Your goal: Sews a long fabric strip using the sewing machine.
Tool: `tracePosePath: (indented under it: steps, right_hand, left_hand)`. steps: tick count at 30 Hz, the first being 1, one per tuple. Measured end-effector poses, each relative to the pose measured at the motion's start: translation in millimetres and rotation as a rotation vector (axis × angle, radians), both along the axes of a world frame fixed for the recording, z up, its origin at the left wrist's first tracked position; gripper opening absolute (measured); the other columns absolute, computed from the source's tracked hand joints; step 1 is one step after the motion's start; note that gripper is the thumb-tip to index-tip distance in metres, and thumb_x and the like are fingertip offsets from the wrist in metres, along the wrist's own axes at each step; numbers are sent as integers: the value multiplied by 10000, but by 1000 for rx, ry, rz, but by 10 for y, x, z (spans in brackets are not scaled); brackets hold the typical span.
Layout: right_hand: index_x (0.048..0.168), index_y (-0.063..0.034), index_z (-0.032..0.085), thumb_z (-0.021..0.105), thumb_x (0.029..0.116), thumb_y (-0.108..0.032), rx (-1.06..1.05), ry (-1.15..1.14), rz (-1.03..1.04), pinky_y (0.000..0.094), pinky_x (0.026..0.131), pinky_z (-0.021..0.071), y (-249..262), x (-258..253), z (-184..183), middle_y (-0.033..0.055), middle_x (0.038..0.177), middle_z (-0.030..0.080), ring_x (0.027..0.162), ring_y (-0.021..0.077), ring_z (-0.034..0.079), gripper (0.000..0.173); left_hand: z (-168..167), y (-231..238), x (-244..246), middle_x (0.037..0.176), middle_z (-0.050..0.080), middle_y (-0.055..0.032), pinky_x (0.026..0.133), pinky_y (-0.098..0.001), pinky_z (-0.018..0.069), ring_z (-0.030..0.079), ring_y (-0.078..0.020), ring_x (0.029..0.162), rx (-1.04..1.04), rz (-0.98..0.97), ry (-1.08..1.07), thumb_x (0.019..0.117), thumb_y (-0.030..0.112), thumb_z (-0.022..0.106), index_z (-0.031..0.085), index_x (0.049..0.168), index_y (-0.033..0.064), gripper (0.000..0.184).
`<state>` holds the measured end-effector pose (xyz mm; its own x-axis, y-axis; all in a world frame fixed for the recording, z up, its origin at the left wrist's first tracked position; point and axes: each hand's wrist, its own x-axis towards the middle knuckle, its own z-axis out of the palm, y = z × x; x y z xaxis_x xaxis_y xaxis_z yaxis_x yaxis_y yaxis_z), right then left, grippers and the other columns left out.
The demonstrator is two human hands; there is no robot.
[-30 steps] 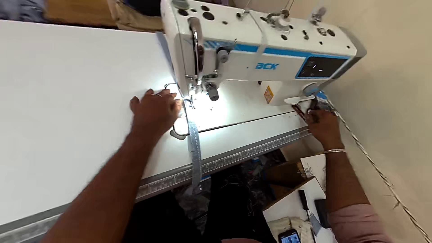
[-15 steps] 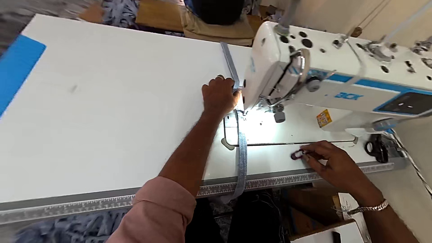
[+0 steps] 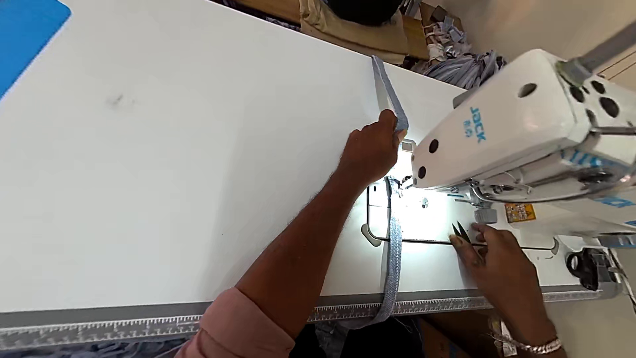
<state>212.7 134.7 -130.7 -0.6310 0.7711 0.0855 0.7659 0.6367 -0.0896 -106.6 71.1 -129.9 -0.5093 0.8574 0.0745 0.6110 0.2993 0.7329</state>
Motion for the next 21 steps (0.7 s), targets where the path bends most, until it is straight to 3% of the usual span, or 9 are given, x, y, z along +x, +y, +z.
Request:
tracePosePath:
  steps: [5, 8, 11, 13, 16, 18, 19, 20, 21]
  right_hand:
    - [1071, -40, 626, 567, 1007, -413, 67, 262, 40, 427, 626, 517, 38, 25, -278, 87, 885, 609, 716, 209, 597, 383]
    - [1064, 10, 626, 583, 1003, -299, 127, 236, 112, 523, 654, 516, 349, -115, -273, 161, 886, 624, 748, 306, 622, 318]
    - [1018, 66, 692, 648, 970, -257, 210, 50, 149, 673, 851, 501, 700, -306, -259, 288, 990, 685, 963, 473, 672, 329]
    - [1028, 85, 709, 664, 988, -201, 136, -99, 164, 710, 875, 464, 856, -360, -254, 326, 1025, 681, 1010, 515, 658, 292]
    - [1110, 111, 683, 586, 1035, -115, -81, -224, 214, 588, 957, 476, 1098, -278, -302, 310, 1096, 674, 1067, 448, 653, 257]
    - [913, 72, 716, 553, 1012, -168, 228, 46, 431, 448, 842, 543, 1376, -29, -767, 251, 867, 695, 822, 354, 692, 306]
    - [1143, 114, 677, 504, 1065, -143, -99, -287, 235, 454, 1038, 452, 1207, -198, -345, 303, 1137, 673, 1095, 386, 648, 319]
    - [1225, 120, 637, 529, 1056, -103, -265, -400, 84, 442, 1079, 413, 1114, -381, -118, 302, 1251, 632, 1191, 374, 601, 300]
    - [1192, 115, 647, 577, 1019, -55, -302, -357, -3, 404, 1037, 442, 1036, -477, -14, 277, 1221, 643, 1154, 331, 610, 253]
  left_hand:
    - [-7, 74, 7, 858, 643, -73, 756, -485, 532, 664, -261, 812, 29, -30, -38, 1104, 344, 437, 521, 1204, 92, 283]
    - [-8, 51, 0, 838, 625, -63, 712, -448, 553, 654, -233, 768, 70, -44, -86, 1103, 328, 452, 517, 1195, 91, 262]
    - [-5, 56, 10, 776, 578, -37, 666, -396, 539, 611, -191, 690, 139, -69, -112, 1104, 307, 457, 504, 1181, 87, 239]
    - [-20, 55, 5, 768, 578, -34, 663, -383, 537, 605, -180, 676, 167, -80, -115, 1102, 290, 465, 511, 1186, 72, 238]
    - [-29, 62, -24, 762, 580, -27, 642, -357, 531, 596, -163, 648, 175, -76, -127, 1096, 273, 485, 519, 1170, 69, 219]
    - [-12, 68, -41, 751, 574, -15, 628, -343, 525, 586, -147, 633, 149, -74, -139, 1094, 274, 492, 520, 1155, 85, 200]
    - [-11, 71, -51, 741, 570, -12, 621, -336, 521, 581, -140, 625, 147, -75, -144, 1092, 271, 499, 523, 1146, 85, 196]
    - [-17, 76, -61, 724, 562, -6, 609, -329, 514, 572, -132, 611, 151, -74, -149, 1088, 269, 508, 525, 1134, 85, 191]
    - [-24, 78, -67, 712, 556, -2, 600, -323, 509, 565, -127, 600, 155, -72, -154, 1085, 270, 517, 528, 1124, 85, 189]
